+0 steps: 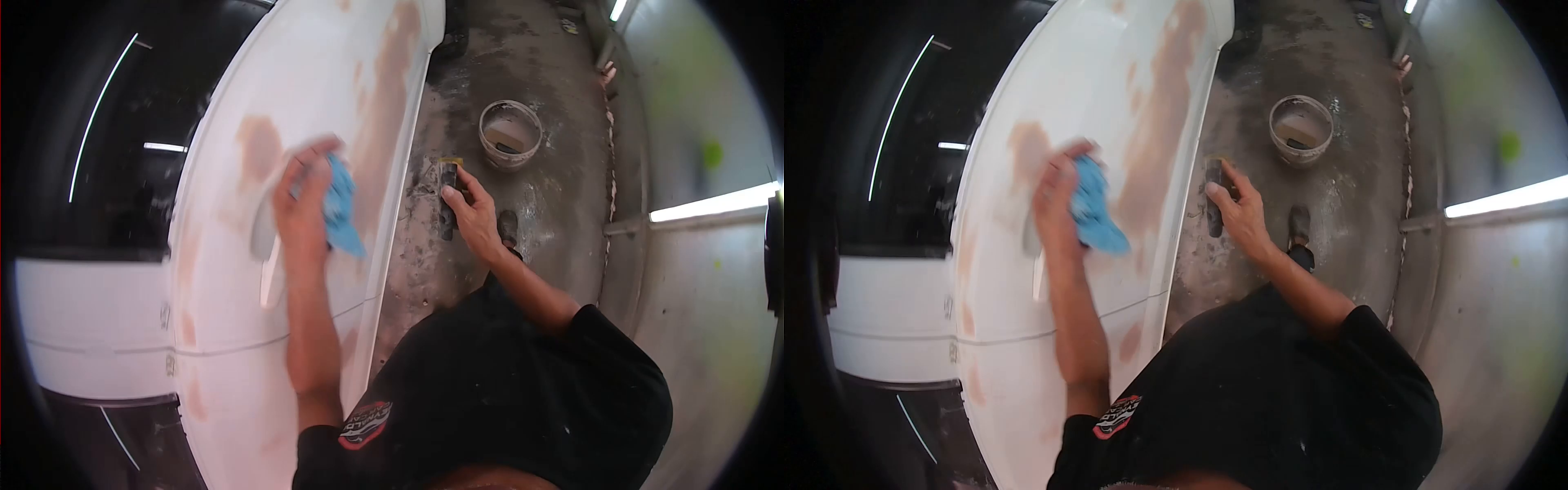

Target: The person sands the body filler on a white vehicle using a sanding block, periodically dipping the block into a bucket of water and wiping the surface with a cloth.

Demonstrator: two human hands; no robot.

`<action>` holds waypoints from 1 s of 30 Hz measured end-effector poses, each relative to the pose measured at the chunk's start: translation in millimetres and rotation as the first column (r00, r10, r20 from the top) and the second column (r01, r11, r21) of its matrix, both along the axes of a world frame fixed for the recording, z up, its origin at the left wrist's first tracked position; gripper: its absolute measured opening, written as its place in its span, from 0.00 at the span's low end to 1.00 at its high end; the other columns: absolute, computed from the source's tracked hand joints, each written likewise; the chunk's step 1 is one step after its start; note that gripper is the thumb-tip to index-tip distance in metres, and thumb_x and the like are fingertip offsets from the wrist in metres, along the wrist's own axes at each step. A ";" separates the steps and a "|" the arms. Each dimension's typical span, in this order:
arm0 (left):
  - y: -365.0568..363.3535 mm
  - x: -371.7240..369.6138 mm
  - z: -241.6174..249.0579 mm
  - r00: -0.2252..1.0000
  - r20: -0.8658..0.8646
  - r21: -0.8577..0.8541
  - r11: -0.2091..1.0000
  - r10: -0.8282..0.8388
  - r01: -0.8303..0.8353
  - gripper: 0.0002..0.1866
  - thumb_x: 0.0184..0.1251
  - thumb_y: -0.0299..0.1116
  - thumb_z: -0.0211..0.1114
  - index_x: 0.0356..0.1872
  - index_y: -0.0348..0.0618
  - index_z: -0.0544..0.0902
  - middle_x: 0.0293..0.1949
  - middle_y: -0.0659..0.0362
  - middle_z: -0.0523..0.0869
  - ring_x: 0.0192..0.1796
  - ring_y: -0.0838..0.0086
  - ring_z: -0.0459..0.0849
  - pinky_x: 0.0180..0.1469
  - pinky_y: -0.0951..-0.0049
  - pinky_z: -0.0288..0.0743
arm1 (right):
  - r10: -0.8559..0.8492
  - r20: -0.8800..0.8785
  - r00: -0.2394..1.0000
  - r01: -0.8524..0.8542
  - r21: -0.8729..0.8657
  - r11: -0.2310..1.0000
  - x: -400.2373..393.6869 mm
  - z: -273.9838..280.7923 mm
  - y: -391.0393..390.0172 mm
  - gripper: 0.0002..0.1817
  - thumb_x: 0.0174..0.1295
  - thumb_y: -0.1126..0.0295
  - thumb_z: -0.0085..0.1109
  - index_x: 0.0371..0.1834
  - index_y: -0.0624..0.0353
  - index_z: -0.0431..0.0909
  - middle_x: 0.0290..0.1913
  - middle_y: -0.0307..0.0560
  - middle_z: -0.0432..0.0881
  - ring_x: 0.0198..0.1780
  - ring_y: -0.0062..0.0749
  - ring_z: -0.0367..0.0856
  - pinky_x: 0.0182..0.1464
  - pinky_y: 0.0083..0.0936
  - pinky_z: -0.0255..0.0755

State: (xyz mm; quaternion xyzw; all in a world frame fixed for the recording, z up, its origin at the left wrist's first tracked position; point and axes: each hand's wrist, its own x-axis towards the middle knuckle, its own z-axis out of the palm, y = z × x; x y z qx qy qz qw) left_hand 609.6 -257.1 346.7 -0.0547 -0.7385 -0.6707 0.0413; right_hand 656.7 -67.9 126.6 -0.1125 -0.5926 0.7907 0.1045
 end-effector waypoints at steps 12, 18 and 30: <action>53.6 -289.9 86.7 0.719 0.025 -0.797 -0.448 -0.695 -0.405 0.31 0.53 0.37 0.79 0.62 0.51 0.84 0.74 0.54 0.73 0.76 0.49 0.67 0.74 0.44 0.65 | -0.001 0.051 0.999 0.009 -0.154 0.988 -271.8 -57.2 22.3 0.29 0.67 0.62 0.65 0.71 0.58 0.75 0.60 0.54 0.75 0.56 0.41 0.79 0.61 0.32 0.73; 34.7 -329.1 91.5 0.735 0.012 -0.924 -0.289 -0.678 -0.252 0.28 0.60 0.37 0.75 0.64 0.51 0.83 0.73 0.56 0.75 0.74 0.55 0.72 0.74 0.54 0.69 | -0.007 -0.118 0.993 0.017 0.088 0.996 -288.1 -89.4 -37.4 0.31 0.66 0.64 0.67 0.73 0.56 0.74 0.64 0.54 0.73 0.60 0.48 0.76 0.65 0.37 0.71; 9.1 -359.0 98.2 0.704 -0.010 -0.867 -0.345 -0.710 -0.360 0.36 0.66 0.60 0.66 0.72 0.56 0.76 0.75 0.52 0.72 0.77 0.54 0.69 0.78 0.46 0.62 | -0.002 -0.448 0.894 0.103 0.201 0.974 -132.6 -127.3 -148.1 0.37 0.50 0.67 0.79 0.68 0.46 0.79 0.68 0.53 0.72 0.60 0.56 0.73 0.61 0.46 0.74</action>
